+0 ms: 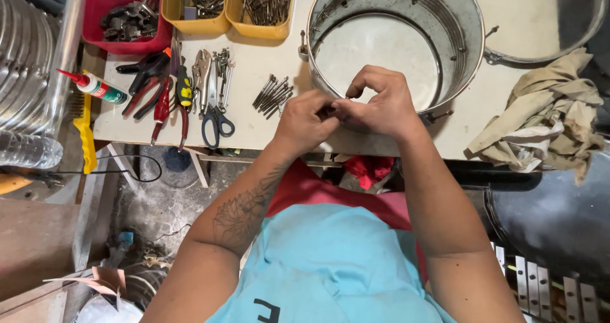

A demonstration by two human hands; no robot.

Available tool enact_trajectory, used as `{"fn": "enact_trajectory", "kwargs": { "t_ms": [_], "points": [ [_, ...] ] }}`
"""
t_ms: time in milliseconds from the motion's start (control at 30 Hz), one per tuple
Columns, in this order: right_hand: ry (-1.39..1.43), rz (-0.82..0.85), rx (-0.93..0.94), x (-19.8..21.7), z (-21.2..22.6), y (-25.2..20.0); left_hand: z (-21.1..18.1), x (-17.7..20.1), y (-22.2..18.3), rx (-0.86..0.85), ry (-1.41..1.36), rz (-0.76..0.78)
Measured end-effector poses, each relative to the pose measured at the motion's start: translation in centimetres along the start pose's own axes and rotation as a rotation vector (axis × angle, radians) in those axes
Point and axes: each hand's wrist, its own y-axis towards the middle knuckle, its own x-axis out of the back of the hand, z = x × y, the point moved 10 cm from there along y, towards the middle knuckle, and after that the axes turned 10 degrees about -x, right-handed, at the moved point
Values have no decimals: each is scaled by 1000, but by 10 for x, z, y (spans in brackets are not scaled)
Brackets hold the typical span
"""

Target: Repairing a snare drum by inserting tension rods into the lugs on the shell

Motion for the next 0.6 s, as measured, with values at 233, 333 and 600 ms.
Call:
{"fn": "enact_trajectory", "kwargs": {
  "t_ms": [233,333,600],
  "points": [
    [18,15,1,-3,-3,1,14,-24,-8,-13,43,33],
    [51,61,14,-4,4,0,16,-26,-10,-25,47,54],
    [59,54,-35,-4,-17,0,12,-21,-8,47,11,50]
  ]
}}
